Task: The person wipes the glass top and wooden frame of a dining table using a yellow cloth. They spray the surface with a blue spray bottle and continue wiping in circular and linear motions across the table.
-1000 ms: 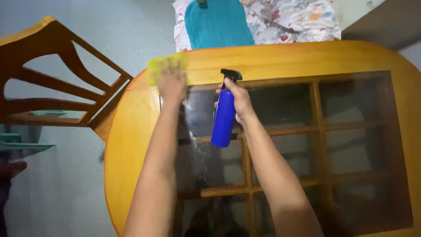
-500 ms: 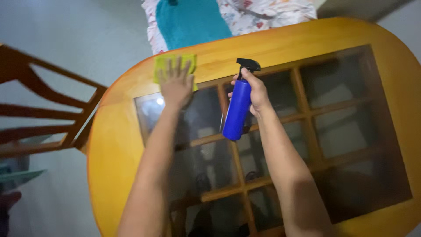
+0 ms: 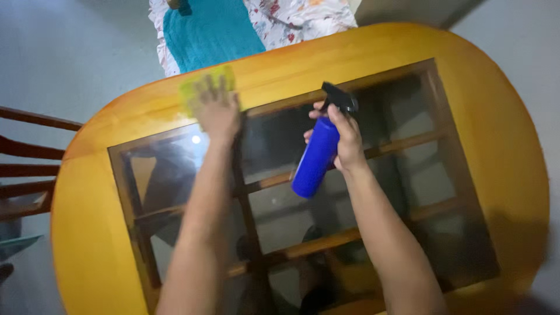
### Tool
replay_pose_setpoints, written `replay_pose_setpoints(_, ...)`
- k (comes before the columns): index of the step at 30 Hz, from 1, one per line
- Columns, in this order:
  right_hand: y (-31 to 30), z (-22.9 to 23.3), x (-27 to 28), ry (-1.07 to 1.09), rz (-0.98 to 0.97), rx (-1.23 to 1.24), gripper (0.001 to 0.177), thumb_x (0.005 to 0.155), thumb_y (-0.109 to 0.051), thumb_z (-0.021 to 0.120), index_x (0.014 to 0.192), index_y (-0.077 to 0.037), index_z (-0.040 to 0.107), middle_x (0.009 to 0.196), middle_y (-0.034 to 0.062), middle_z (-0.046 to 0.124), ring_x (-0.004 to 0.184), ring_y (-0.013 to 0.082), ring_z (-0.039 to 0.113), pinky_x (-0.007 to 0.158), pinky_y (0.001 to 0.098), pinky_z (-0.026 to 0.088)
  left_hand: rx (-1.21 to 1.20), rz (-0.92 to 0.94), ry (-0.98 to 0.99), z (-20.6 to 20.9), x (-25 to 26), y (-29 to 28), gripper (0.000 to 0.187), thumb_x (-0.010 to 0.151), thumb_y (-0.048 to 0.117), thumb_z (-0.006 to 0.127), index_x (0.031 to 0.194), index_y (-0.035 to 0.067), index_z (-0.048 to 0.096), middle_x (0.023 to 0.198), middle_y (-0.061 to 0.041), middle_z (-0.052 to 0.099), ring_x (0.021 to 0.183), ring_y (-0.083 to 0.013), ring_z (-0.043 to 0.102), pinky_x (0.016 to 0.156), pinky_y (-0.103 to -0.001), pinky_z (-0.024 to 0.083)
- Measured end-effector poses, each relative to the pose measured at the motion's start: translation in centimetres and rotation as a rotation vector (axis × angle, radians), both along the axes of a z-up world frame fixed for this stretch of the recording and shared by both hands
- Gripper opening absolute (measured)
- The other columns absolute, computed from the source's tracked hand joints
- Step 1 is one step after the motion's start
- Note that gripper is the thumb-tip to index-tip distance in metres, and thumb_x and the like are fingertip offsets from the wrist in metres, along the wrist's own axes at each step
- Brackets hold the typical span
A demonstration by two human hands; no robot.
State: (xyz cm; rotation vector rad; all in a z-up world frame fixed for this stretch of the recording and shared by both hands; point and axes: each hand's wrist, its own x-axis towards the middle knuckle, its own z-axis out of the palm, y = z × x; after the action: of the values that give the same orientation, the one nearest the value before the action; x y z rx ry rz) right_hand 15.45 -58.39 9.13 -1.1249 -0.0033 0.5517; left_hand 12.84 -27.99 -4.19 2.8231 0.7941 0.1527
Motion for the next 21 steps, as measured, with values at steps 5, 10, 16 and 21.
replay_pose_setpoints(5, -3.7, 1.4, -1.8, -0.087, 0.017, 0.008, 0.044, 0.104, -0.038, 0.062, 0.132, -0.004, 0.060, 0.112, 0.0124, 0.069, 0.085, 0.0233, 0.074, 0.077, 0.0392, 0.063, -0.106, -0.227, -0.113, 1.7, 4.1, -10.1, 0.061, 0.106, 0.049, 0.048, 0.160, 0.022, 0.039, 0.174, -0.014, 0.021, 0.161, -0.0368, 0.015, 0.130, -0.058, 0.010)
replay_pose_setpoints(10, -8.0, 2.8, -3.9, -0.266, 0.047, -0.098, 0.054, 0.101, -0.040, 0.063, 0.140, -0.004, 0.052, 0.115, 0.0117, 0.070, 0.103, 0.0227, 0.074, 0.083, 0.0403, 0.066, -0.272, -0.165, 0.026, 4.6, 2.6, -4.4, 0.068, 0.101, 0.060, 0.050, 0.157, 0.022, 0.044, 0.169, -0.008, 0.032, 0.160, -0.0310, 0.025, 0.134, -0.053, 0.016)
replay_pose_setpoints(16, -7.9, 2.4, -5.7, -0.499, -0.125, -0.207, 0.059, 0.105, -0.041, 0.064, 0.147, -0.003, 0.049, 0.117, 0.0083, 0.069, 0.112, 0.0239, 0.070, 0.102, 0.0439, 0.059, -0.015, 0.173, -0.106, 1.1, 2.2, -4.8, 0.055, 0.109, 0.047, 0.044, 0.158, 0.024, 0.047, 0.171, -0.013, 0.026, 0.159, -0.0450, 0.016, 0.129, -0.064, 0.012)
replay_pose_setpoints(21, -3.9, 0.0, -5.2, -0.774, -0.128, -0.333, 0.056, 0.107, -0.039, 0.064, 0.148, -0.004, 0.048, 0.118, 0.0089, 0.071, 0.118, 0.0241, 0.071, 0.110, 0.0441, 0.058, -0.221, -0.245, 0.016, 2.5, 3.4, -3.5, 0.070, 0.095, 0.062, 0.046, 0.156, 0.029, 0.041, 0.169, -0.006, 0.022, 0.157, -0.0371, 0.012, 0.121, -0.068, 0.005)
